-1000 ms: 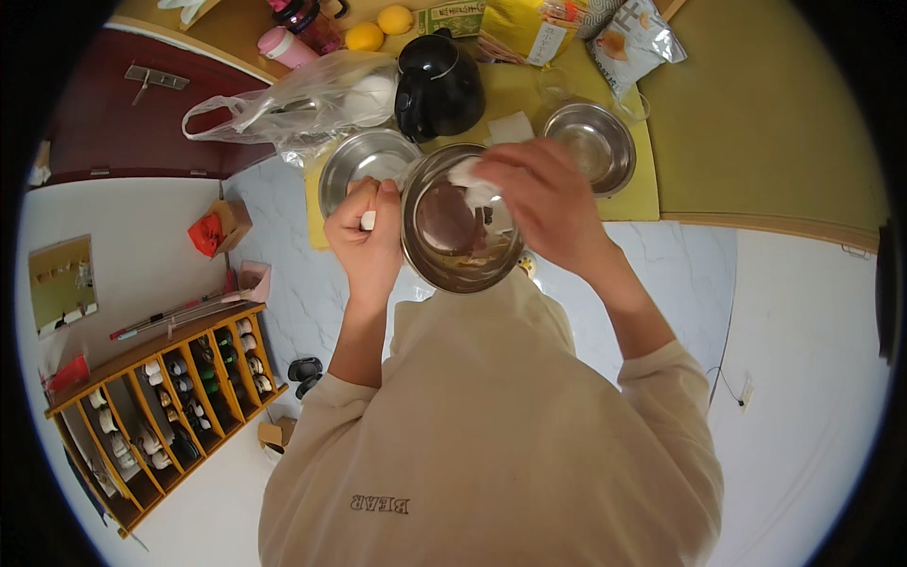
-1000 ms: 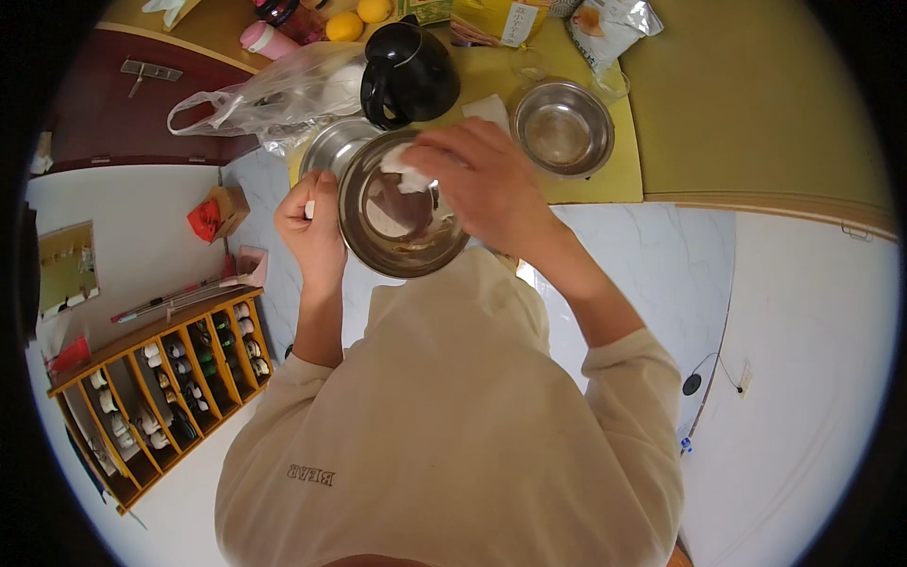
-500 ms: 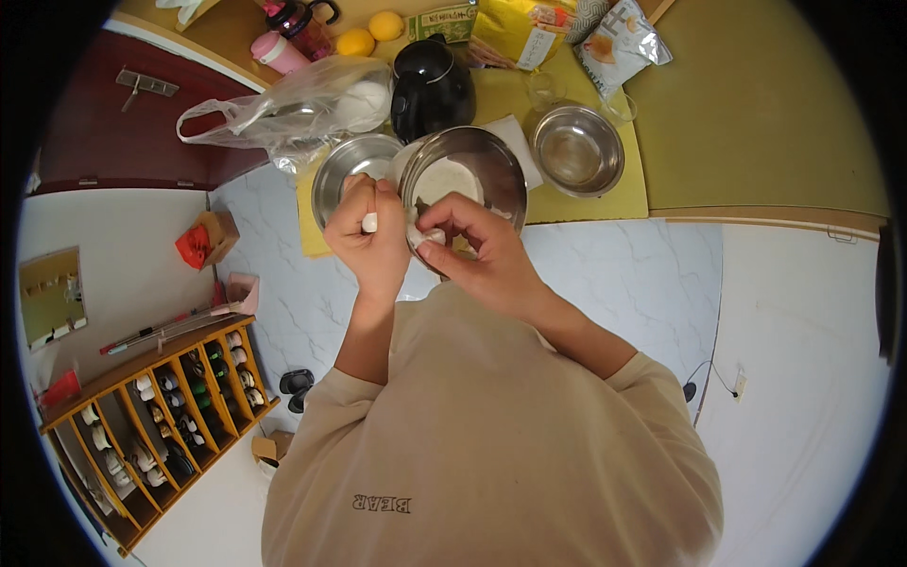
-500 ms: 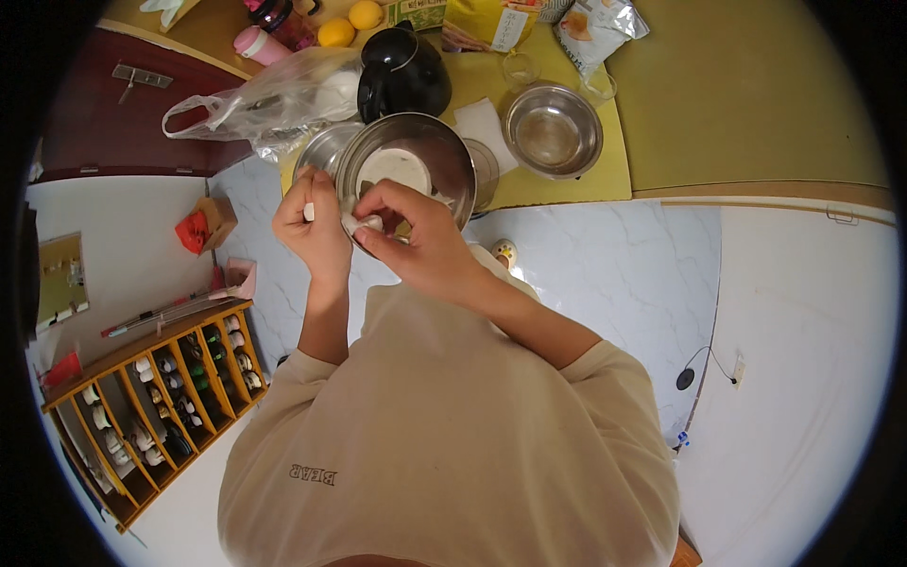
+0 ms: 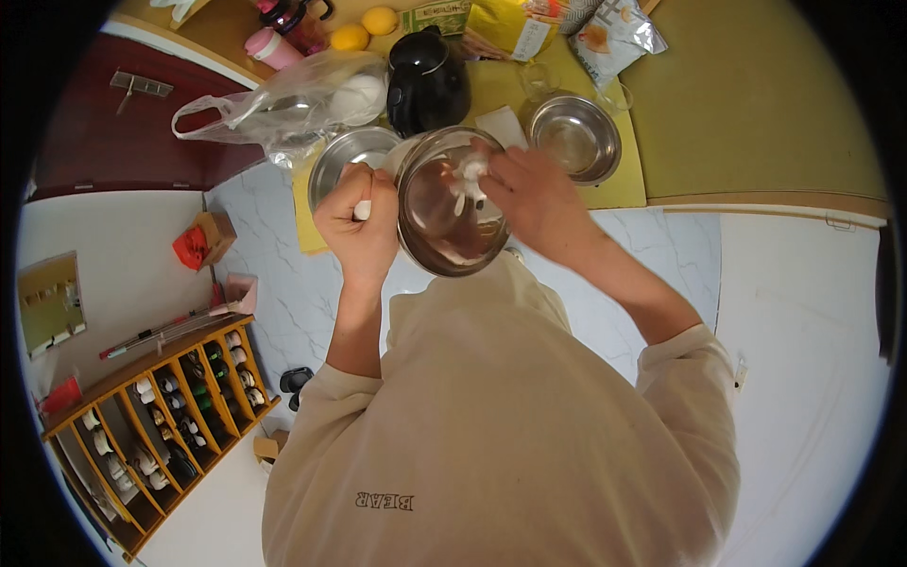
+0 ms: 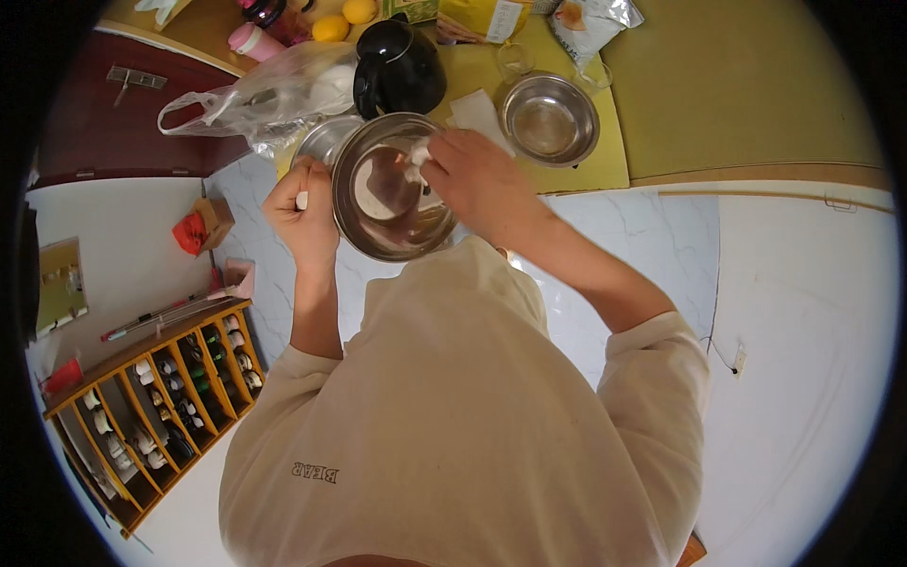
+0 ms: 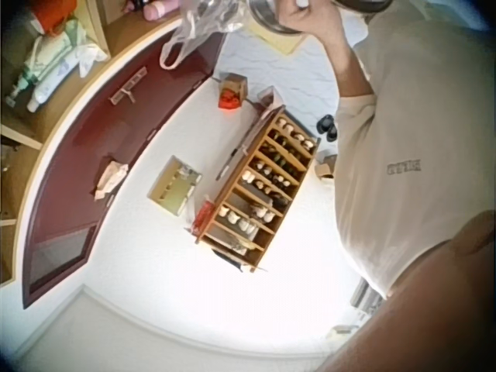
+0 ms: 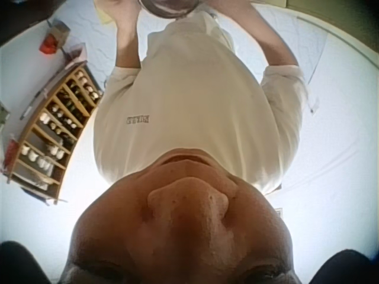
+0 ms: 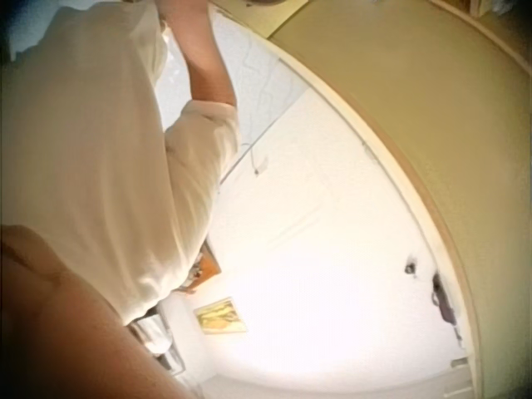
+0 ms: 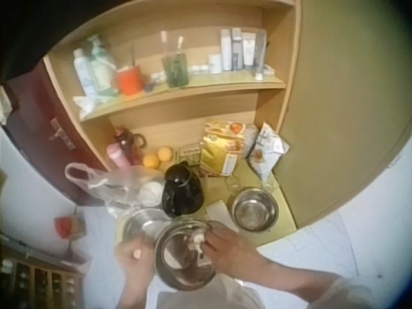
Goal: The person wipes a transparent bowl and a lid with a cloth, then places a pot on a shelf and handles a plastic bag.
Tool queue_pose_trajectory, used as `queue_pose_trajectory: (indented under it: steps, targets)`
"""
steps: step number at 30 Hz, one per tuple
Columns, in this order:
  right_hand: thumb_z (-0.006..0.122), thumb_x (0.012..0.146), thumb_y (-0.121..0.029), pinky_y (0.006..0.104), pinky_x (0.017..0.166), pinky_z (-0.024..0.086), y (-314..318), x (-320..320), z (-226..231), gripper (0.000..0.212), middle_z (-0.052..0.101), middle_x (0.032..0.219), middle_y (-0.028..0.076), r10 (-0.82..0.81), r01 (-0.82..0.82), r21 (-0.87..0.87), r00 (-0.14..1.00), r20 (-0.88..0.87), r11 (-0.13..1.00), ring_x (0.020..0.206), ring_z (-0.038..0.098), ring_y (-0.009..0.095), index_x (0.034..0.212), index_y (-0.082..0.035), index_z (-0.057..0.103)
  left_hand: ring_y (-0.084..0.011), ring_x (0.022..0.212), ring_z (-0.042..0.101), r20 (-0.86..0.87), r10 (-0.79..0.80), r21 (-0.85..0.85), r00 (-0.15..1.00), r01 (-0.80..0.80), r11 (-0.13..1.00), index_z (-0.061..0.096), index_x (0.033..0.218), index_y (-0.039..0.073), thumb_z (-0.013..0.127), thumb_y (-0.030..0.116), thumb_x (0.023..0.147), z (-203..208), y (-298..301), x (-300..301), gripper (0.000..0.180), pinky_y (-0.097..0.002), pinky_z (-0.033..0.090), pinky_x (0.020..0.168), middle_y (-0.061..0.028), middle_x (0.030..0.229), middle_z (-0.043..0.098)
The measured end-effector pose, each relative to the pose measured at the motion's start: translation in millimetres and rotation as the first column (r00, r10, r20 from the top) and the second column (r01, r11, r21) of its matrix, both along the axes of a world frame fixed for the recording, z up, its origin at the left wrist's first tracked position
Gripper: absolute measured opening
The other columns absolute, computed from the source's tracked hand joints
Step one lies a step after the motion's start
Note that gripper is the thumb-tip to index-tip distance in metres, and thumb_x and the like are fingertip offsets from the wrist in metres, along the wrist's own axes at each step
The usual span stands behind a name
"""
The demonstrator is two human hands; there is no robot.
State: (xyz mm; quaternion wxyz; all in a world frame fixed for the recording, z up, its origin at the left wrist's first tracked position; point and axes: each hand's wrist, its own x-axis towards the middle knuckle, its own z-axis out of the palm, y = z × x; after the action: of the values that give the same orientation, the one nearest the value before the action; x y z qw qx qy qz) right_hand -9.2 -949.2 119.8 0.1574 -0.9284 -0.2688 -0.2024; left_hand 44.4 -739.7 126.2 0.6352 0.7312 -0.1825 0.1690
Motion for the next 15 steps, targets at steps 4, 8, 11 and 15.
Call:
queue_pose_trajectory:
  steps: [4,8,11,15]
  targets:
    - [0.066,0.072,-0.002,0.0356,0.069,0.05,30.3,-36.8,-2.9,0.018,0.058,0.089,0.009,-0.027,0.12,0.279,0.948,-0.316,0.953,0.086,0.06,0.024,0.089,-0.003,0.061,-0.0145,0.057,0.027,0.142,0.038,0.039,0.989,-0.044,0.998,0.036,0.06,0.0,0.054,-0.013,0.077,-2.0,-2.1,-0.5,0.029,-0.029,0.027,0.056,-0.0043,0.056,0.033]
    - [0.066,0.084,-0.002,0.0307,0.056,0.046,63.7,-44.0,17.3,0.008,0.059,0.085,0.007,0.329,0.438,0.774,0.725,-0.605,0.457,0.067,0.059,0.017,0.09,-0.001,0.062,-0.0165,0.056,0.025,0.181,0.087,0.003,0.98,-0.089,0.996,0.032,0.059,0.0,0.053,-0.014,0.075,0.5,-9.8,-4.6,0.03,-0.031,0.025,0.055,-0.0057,0.056,0.03]
    - [0.067,0.088,-0.008,0.0263,0.055,0.043,72.6,-39.6,17.1,0.008,0.056,0.082,0.004,0.433,0.552,0.829,0.727,-0.533,0.092,0.066,0.054,0.011,0.091,-0.002,0.063,-0.0159,0.057,0.025,0.175,0.078,-0.038,0.982,-0.072,0.997,0.032,0.059,0.0,0.053,-0.014,0.076,0.5,-13.2,-1.9,0.03,-0.0309,0.025,0.055,-0.005,0.057,0.031]
    - [0.064,0.083,0.003,0.0284,0.069,0.044,33.5,-47.1,25.5,0.009,0.058,0.089,0.006,0.261,0.186,0.713,0.845,-0.467,0.676,0.081,0.056,0.017,0.093,0.0,0.063,-0.0132,0.059,0.026,0.068,0.057,-0.118,0.996,-0.048,0.992,0.034,0.059,0.001,0.053,-0.013,0.079,0.8,-2.7,1.8,0.031,-0.0289,0.025,0.056,-0.002,0.058,0.033]
